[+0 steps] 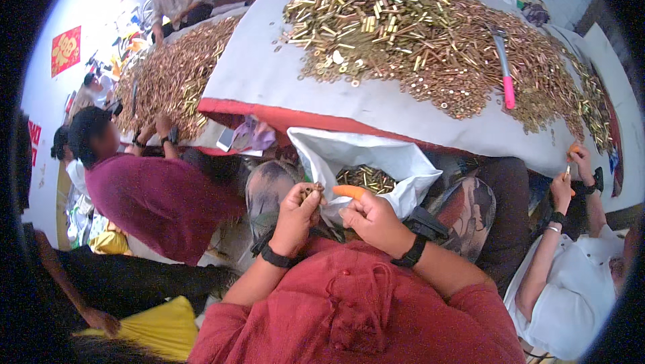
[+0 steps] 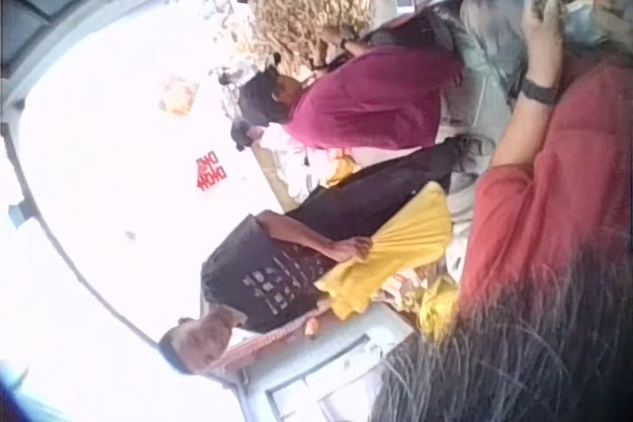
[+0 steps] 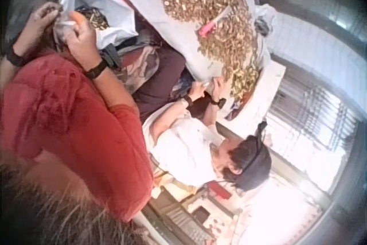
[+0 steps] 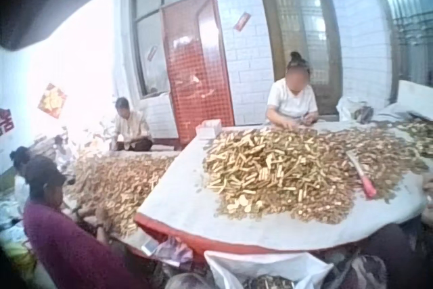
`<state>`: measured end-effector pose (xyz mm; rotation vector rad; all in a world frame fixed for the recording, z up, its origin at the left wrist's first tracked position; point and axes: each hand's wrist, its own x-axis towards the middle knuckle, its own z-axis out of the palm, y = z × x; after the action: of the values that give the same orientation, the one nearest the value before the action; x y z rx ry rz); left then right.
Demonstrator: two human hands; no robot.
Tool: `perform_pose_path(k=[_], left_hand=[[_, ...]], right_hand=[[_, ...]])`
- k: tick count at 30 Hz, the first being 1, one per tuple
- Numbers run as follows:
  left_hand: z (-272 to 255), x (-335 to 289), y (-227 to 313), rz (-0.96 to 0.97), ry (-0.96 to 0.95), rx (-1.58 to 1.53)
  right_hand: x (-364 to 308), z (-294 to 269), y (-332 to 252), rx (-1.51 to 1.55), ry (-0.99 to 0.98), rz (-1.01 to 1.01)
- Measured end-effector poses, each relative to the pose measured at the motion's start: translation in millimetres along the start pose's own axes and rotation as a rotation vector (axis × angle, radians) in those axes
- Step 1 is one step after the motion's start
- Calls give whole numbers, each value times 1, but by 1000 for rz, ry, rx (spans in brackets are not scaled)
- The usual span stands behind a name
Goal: The recorder is sorting and inspecting small brass-colored metal sleeves and washers from a large pile on a table, placing specific items into a bag.
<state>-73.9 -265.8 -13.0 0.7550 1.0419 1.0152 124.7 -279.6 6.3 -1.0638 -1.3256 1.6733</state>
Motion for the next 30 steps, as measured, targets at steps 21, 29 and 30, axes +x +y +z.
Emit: perform_pose_path(k=[21,29,30], left_hand=[[22,10,2,-146,-202,147],[15,15,-2,-173,-41,38],[12,15,0,-182,-27,36]], right_hand=[[0,-43,-15,-219,113,-159],[21,-64,-14,-593,221,-255],[24,-65,-15,-644,196,-214]])
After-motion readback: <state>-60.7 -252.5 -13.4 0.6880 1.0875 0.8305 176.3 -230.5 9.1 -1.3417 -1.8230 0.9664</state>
